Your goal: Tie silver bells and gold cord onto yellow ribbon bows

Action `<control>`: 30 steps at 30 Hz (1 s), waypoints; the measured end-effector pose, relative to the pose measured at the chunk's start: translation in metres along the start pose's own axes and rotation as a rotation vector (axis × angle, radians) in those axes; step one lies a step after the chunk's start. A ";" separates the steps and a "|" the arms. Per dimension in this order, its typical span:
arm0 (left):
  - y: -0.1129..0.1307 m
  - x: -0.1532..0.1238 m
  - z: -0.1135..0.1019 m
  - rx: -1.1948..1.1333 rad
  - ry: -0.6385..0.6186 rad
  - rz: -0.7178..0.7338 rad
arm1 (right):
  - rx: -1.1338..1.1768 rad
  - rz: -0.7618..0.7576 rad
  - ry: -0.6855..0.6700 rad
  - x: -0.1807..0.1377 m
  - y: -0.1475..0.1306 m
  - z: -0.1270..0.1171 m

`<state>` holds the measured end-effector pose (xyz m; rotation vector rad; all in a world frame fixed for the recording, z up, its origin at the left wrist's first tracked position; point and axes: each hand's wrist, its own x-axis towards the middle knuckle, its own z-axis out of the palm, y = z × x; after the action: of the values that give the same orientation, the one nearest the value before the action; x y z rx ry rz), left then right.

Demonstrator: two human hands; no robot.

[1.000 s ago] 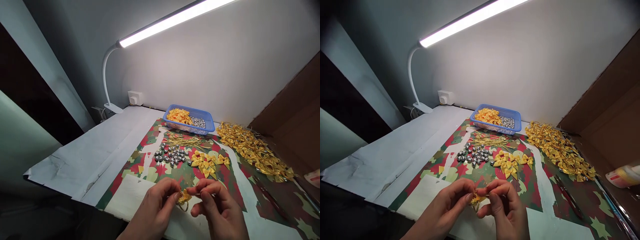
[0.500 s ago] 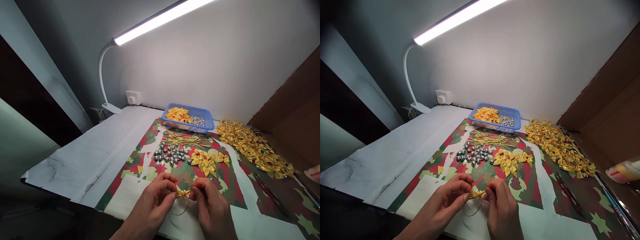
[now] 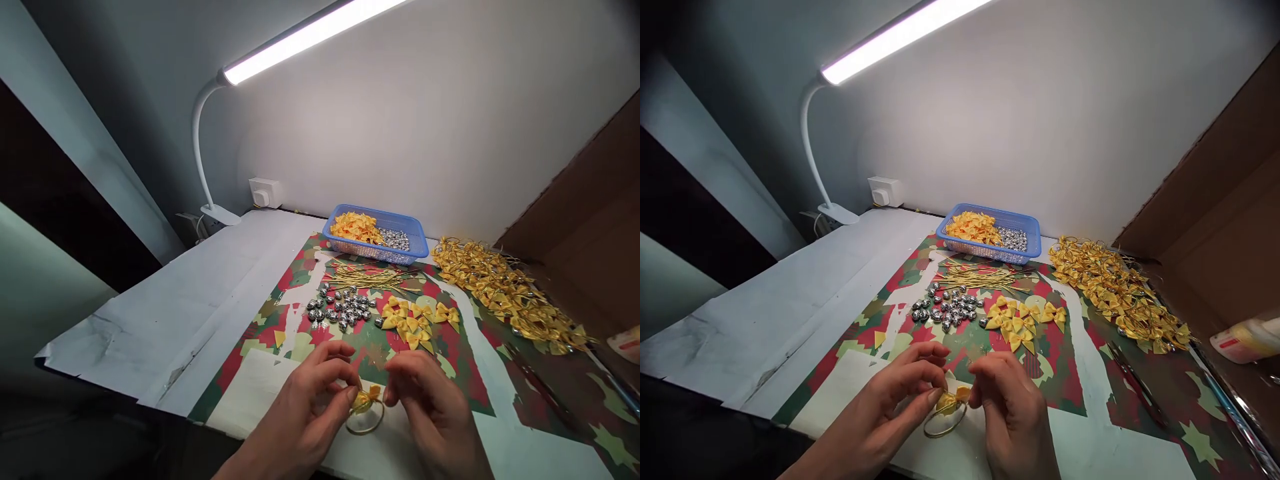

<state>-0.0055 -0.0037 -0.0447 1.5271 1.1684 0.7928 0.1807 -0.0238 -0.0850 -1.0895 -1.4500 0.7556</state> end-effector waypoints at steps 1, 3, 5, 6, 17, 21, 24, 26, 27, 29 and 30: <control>0.000 -0.001 0.000 -0.023 -0.009 -0.011 | -0.033 -0.019 -0.020 0.000 0.000 -0.001; 0.000 -0.001 0.000 -0.063 -0.016 -0.043 | -0.104 -0.038 -0.060 0.001 -0.001 -0.004; 0.002 -0.002 0.000 -0.080 -0.025 -0.068 | -0.195 -0.079 -0.117 0.002 0.000 -0.005; 0.003 -0.003 0.000 -0.087 -0.037 -0.068 | -0.235 -0.116 -0.150 0.003 0.000 -0.006; 0.007 -0.013 -0.002 0.072 -0.043 0.061 | 0.185 0.328 -0.099 0.003 -0.011 0.004; 0.010 -0.009 -0.005 -0.038 -0.074 -0.065 | 0.299 0.446 -0.082 0.005 -0.014 0.005; 0.010 -0.007 -0.005 -0.137 -0.112 -0.041 | 0.291 0.477 -0.086 0.006 -0.014 0.005; 0.009 -0.007 -0.004 -0.141 -0.101 0.009 | 0.305 0.507 -0.085 0.007 -0.016 0.006; 0.008 -0.008 -0.004 -0.121 -0.092 0.037 | 0.317 0.523 -0.084 0.007 -0.017 0.007; 0.006 -0.010 -0.002 -0.046 -0.067 0.121 | 0.340 0.553 -0.067 0.007 -0.020 0.009; 0.005 -0.011 0.000 -0.001 -0.051 0.187 | 0.346 0.563 -0.049 0.006 -0.022 0.009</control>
<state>-0.0079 -0.0138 -0.0392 1.6637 0.9976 0.8726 0.1673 -0.0250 -0.0644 -1.2188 -0.9966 1.3810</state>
